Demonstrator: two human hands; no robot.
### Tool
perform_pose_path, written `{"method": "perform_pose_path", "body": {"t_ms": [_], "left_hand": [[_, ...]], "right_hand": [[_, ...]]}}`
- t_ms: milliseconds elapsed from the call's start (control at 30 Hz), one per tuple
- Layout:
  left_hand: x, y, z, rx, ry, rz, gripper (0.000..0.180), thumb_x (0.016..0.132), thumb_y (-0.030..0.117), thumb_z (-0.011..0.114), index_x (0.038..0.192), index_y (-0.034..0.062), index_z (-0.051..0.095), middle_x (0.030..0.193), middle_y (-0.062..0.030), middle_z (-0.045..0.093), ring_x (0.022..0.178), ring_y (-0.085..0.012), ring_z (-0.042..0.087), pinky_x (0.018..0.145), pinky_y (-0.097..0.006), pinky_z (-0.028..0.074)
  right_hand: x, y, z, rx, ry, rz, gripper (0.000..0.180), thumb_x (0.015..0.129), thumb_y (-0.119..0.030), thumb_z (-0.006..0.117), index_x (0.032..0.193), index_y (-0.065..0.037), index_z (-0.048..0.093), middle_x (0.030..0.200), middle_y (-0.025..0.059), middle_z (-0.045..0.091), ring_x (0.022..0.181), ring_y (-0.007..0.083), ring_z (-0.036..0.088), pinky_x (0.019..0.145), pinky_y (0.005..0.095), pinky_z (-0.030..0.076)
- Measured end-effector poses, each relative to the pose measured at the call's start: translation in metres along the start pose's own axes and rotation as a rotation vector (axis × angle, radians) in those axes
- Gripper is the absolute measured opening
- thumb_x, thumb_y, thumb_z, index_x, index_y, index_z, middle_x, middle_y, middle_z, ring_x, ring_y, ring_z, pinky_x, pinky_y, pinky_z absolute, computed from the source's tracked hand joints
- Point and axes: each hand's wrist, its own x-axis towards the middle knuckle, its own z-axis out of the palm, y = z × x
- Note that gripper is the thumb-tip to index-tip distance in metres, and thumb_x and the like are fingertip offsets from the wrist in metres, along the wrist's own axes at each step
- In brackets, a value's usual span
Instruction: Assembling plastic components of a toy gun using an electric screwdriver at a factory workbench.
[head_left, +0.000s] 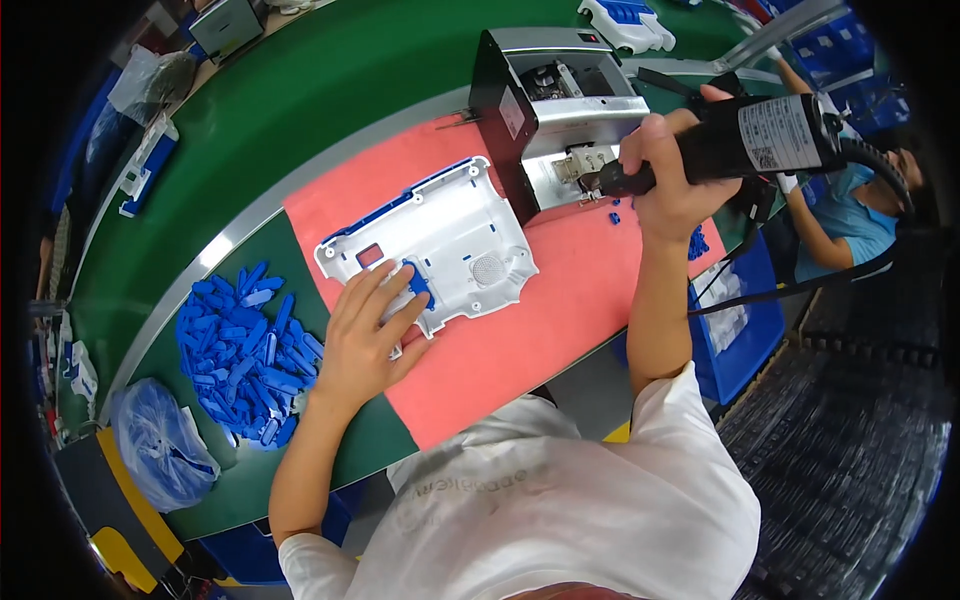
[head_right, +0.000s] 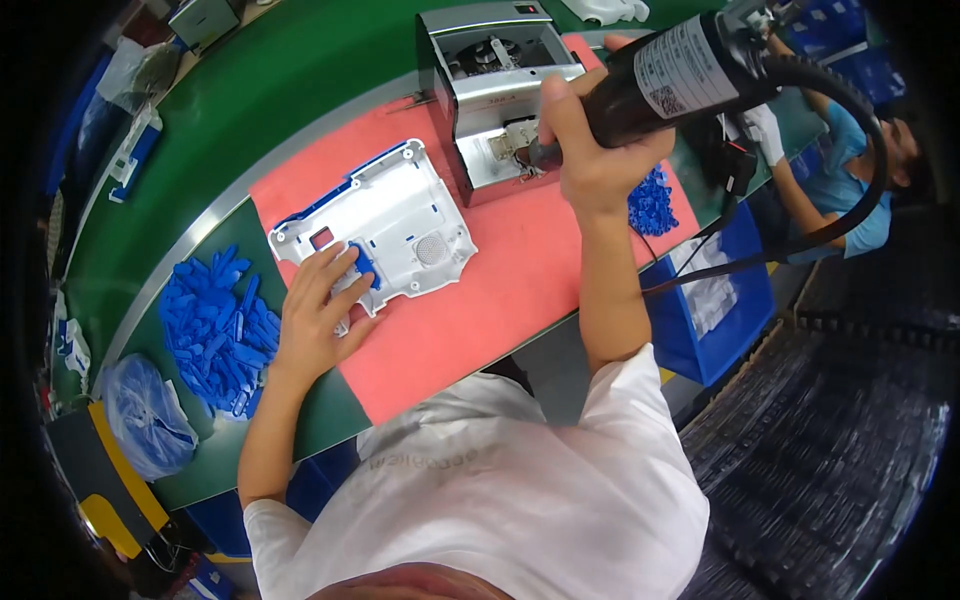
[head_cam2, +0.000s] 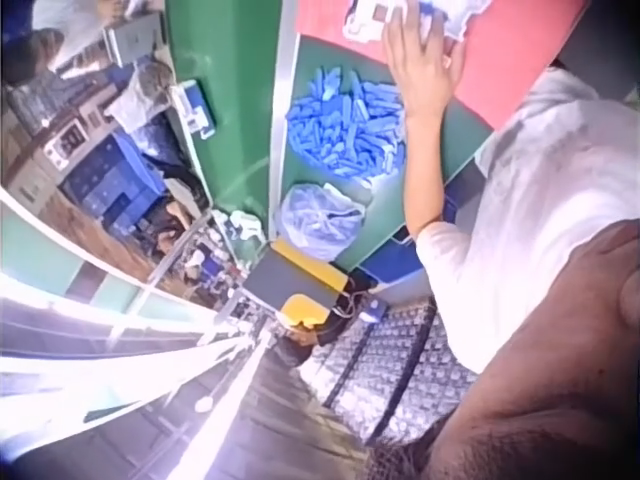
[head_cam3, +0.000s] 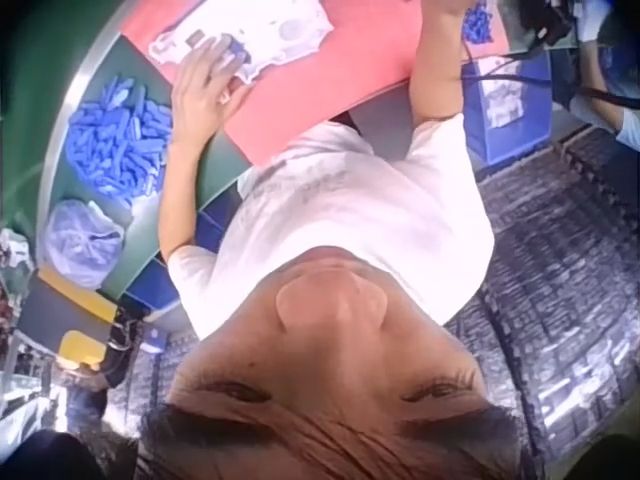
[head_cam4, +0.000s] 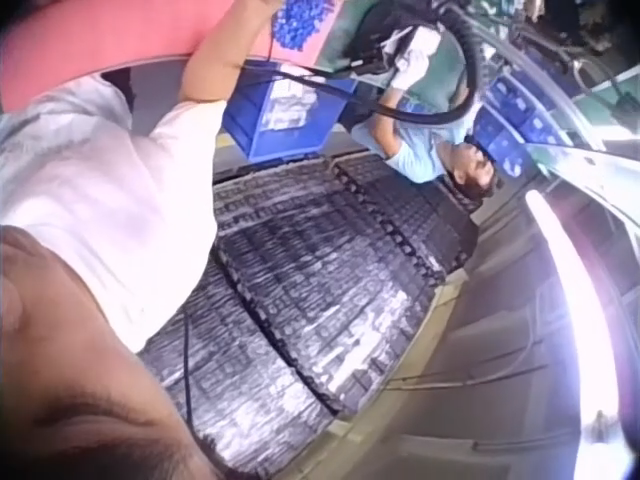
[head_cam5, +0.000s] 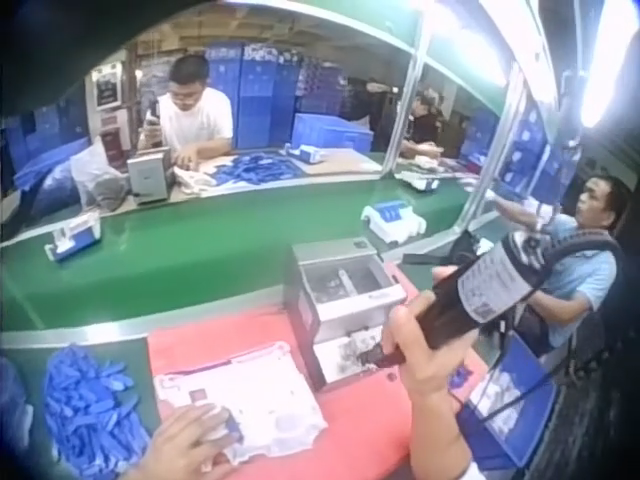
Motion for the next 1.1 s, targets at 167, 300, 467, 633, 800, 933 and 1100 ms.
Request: {"method": "perform_pose_path", "body": {"t_ms": [167, 300, 467, 633, 800, 933, 1100], "left_hand": [[0.004, -0.006, 0.005, -0.017, 0.011, 0.034, 0.042, 0.062, 0.018, 0.080, 0.102, 0.0060, 0.069, 0.126, -0.0129, 0.058, 0.122, -0.0340, 0.051, 0.100, -0.048, 0.043], [0.001, -0.008, 0.007, -0.042, 0.031, 0.035, 0.039, 0.065, 0.019, 0.078, 0.101, 0.0061, 0.069, 0.127, -0.0129, 0.057, 0.122, -0.0337, 0.050, 0.100, -0.048, 0.042], [0.000, -0.011, 0.010, -0.035, 0.073, 0.043, 0.040, 0.067, 0.021, 0.078, 0.103, 0.0067, 0.067, 0.127, -0.0120, 0.057, 0.122, -0.0333, 0.051, 0.100, -0.047, 0.042], [-0.003, -0.012, 0.013, -0.048, 0.105, 0.056, 0.039, 0.070, 0.023, 0.076, 0.104, 0.0075, 0.066, 0.126, -0.0108, 0.057, 0.122, -0.0313, 0.051, 0.101, -0.047, 0.042], [-0.009, -0.015, 0.014, -0.068, 0.102, 0.056, 0.039, 0.071, 0.028, 0.075, 0.103, 0.0066, 0.067, 0.127, -0.0105, 0.056, 0.122, -0.0308, 0.050, 0.103, -0.046, 0.040], [-0.008, -0.016, 0.013, -0.119, 0.086, 0.036, 0.043, 0.068, 0.022, 0.078, 0.107, 0.0075, 0.066, 0.132, -0.0112, 0.054, 0.124, -0.0339, 0.049, 0.102, -0.049, 0.043], [-0.008, -0.016, 0.015, -0.122, 0.094, 0.034, 0.045, 0.066, 0.023, 0.078, 0.106, 0.0073, 0.066, 0.132, -0.0110, 0.054, 0.124, -0.0342, 0.050, 0.101, -0.050, 0.043]], "right_hand": [[-0.014, -0.013, 0.000, -0.026, -0.048, 0.128, 0.046, 0.077, 0.010, 0.068, 0.117, 0.004, 0.046, 0.066, 0.0037, 0.056, 0.048, 0.0108, 0.053, 0.045, 0.0242, 0.041], [-0.023, -0.034, 0.013, 0.153, -0.011, 0.159, 0.053, 0.088, -0.003, 0.061, 0.131, 0.006, 0.030, 0.064, 0.0065, 0.052, 0.047, 0.0140, 0.051, 0.049, 0.0294, 0.045], [-0.045, -0.048, 0.065, 0.100, -0.190, 0.140, 0.063, 0.091, -0.016, 0.061, 0.139, -0.001, 0.022, 0.072, 0.0106, 0.051, 0.054, 0.0195, 0.053, 0.054, 0.0366, 0.049], [-0.064, -0.028, 0.111, 0.090, -0.332, 0.112, 0.064, 0.078, 0.008, 0.054, 0.133, 0.000, 0.022, 0.063, 0.0089, 0.051, 0.045, 0.0165, 0.051, 0.049, 0.0324, 0.049], [-0.075, -0.018, 0.126, 0.075, -0.347, 0.065, 0.060, 0.080, 0.007, 0.055, 0.131, -0.002, 0.023, 0.061, 0.0079, 0.049, 0.044, 0.0157, 0.050, 0.048, 0.0329, 0.049], [-0.077, -0.016, 0.129, 0.048, -0.325, 0.084, 0.059, 0.084, 0.003, 0.057, 0.132, -0.004, 0.022, 0.061, 0.0079, 0.050, 0.043, 0.0159, 0.049, 0.047, 0.0333, 0.049], [-0.078, -0.015, 0.130, 0.079, -0.305, 0.078, 0.061, 0.085, 0.002, 0.057, 0.134, -0.004, 0.020, 0.061, 0.0079, 0.050, 0.043, 0.0162, 0.049, 0.046, 0.0337, 0.048]]}}
